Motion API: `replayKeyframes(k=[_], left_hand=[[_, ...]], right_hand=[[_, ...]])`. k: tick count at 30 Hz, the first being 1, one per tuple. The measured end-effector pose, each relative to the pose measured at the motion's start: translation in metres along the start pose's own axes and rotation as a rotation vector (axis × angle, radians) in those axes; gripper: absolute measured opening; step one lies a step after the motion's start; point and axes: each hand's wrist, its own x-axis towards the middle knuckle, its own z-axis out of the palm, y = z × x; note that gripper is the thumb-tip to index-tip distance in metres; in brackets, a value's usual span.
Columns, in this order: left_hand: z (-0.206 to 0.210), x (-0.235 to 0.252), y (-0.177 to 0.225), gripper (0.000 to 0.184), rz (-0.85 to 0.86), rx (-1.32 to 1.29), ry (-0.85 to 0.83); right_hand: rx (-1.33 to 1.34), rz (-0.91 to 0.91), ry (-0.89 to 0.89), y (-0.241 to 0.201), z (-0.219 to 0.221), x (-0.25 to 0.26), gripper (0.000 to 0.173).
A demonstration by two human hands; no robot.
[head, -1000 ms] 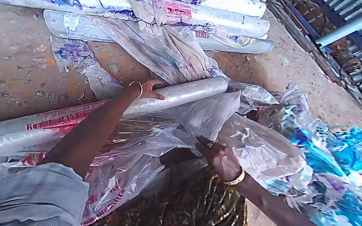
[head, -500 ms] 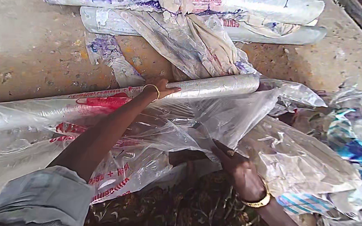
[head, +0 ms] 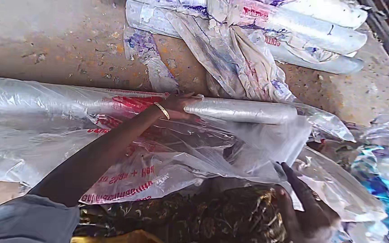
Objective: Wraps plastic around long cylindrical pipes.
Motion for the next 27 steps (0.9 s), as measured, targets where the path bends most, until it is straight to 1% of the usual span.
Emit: replayKeyframes(k=[1, 2, 3, 4, 5, 7, 8, 9, 10, 11, 12, 13, 14, 15, 16, 17, 19, 20, 21, 22, 24, 25, 26, 27], left_hand=[[0.004, -0.027, -0.007, 0.087, 0.063, 0.032, 0.028], [0.006, -0.052, -0.012, 0.097, 0.079, 0.106, 0.009], [0.007, -0.074, -0.015, 0.099, 0.07, 0.194, -0.027], [0.011, -0.093, -0.018, 0.093, 0.055, 0.22, -0.031], [0.019, -0.11, -0.021, 0.078, 0.052, 0.222, 0.026], [0.037, -0.13, -0.022, 0.041, 0.014, 0.286, 0.152], [0.052, -0.136, -0.018, 0.032, -0.001, 0.335, 0.237], [0.062, -0.138, -0.014, 0.03, -0.019, 0.355, 0.299], [0.069, -0.138, -0.011, 0.028, -0.019, 0.361, 0.367], [0.077, -0.141, -0.006, 0.026, -0.007, 0.373, 0.415], [0.082, -0.144, 0.0, 0.025, -0.005, 0.37, 0.422], [0.088, -0.147, 0.004, 0.025, -0.012, 0.369, 0.429], [0.092, -0.151, 0.008, 0.026, -0.039, 0.346, 0.406], [0.095, -0.154, 0.011, 0.025, -0.07, 0.321, 0.399], [0.097, -0.154, 0.014, 0.024, -0.104, 0.285, 0.402], [0.096, -0.153, 0.018, 0.023, -0.149, 0.267, 0.389], [0.088, -0.152, 0.031, 0.025, -0.262, 0.249, 0.312], [0.082, -0.151, 0.037, 0.026, -0.31, 0.222, 0.278], [0.077, -0.151, 0.043, 0.028, -0.352, 0.184, 0.266], [0.078, -0.152, 0.046, 0.028, -0.376, 0.17, 0.312], [0.086, -0.157, 0.041, 0.024, -0.338, 0.171, 0.493], [0.082, -0.161, 0.042, 0.027, -0.319, 0.087, 0.478], [0.071, -0.167, 0.048, 0.033, -0.298, -0.045, 0.41], [0.057, -0.174, 0.055, 0.039, -0.238, -0.18, 0.36]], right_hand=[[-0.004, -0.032, 0.084, -0.004, 0.008, 0.02, 0.051], [0.017, -0.06, 0.136, -0.01, 0.018, 0.04, 0.046], [0.045, -0.084, 0.182, -0.018, 0.029, 0.059, 0.04], [0.057, -0.108, 0.23, -0.028, 0.038, 0.077, 0.036], [0.059, -0.137, 0.288, -0.04, 0.046, 0.09, 0.031], [0.077, -0.237, 0.395, -0.076, 0.054, 0.111, 0.022], [0.129, -0.269, 0.373, -0.098, 0.059, 0.116, 0.021], [0.208, -0.275, 0.293, -0.12, 0.071, 0.124, 0.02], [0.287, -0.251, 0.144, -0.141, 0.09, 0.133, 0.02], [0.354, -0.192, -0.08, -0.156, 0.116, 0.142, 0.021], [0.393, -0.102, -0.342, -0.164, 0.146, 0.153, 0.026], [0.376, -0.004, -0.593, -0.168, 0.178, 0.161, 0.035], [0.288, 0.051, -0.744, -0.172, 0.207, 0.161, 0.04], [0.138, 0.054, -0.772, -0.177, 0.231, 0.156, 0.044], [0.009, 0.026, -0.722, -0.179, 0.245, 0.147, 0.047], [-0.056, 0.009, -0.665, -0.18, 0.253, 0.142, 0.05], [-0.092, 0.007, -0.606, -0.177, 0.257, 0.146, 0.057], [-0.079, 0.026, -0.58, -0.174, 0.258, 0.157, 0.061], [-0.082, 0.062, -0.56, -0.172, 0.263, 0.175, 0.065], [-0.098, 0.099, -0.568, -0.171, 0.268, 0.195, 0.069], [-0.151, 0.129, -0.606, -0.173, 0.279, 0.231, 0.072], [-0.162, 0.136, -0.623, -0.174, 0.283, 0.24, 0.071], [-0.17, 0.131, -0.623, -0.173, 0.285, 0.242, 0.07], [-0.175, 0.114, -0.608, -0.172, 0.284, 0.242, 0.069]])
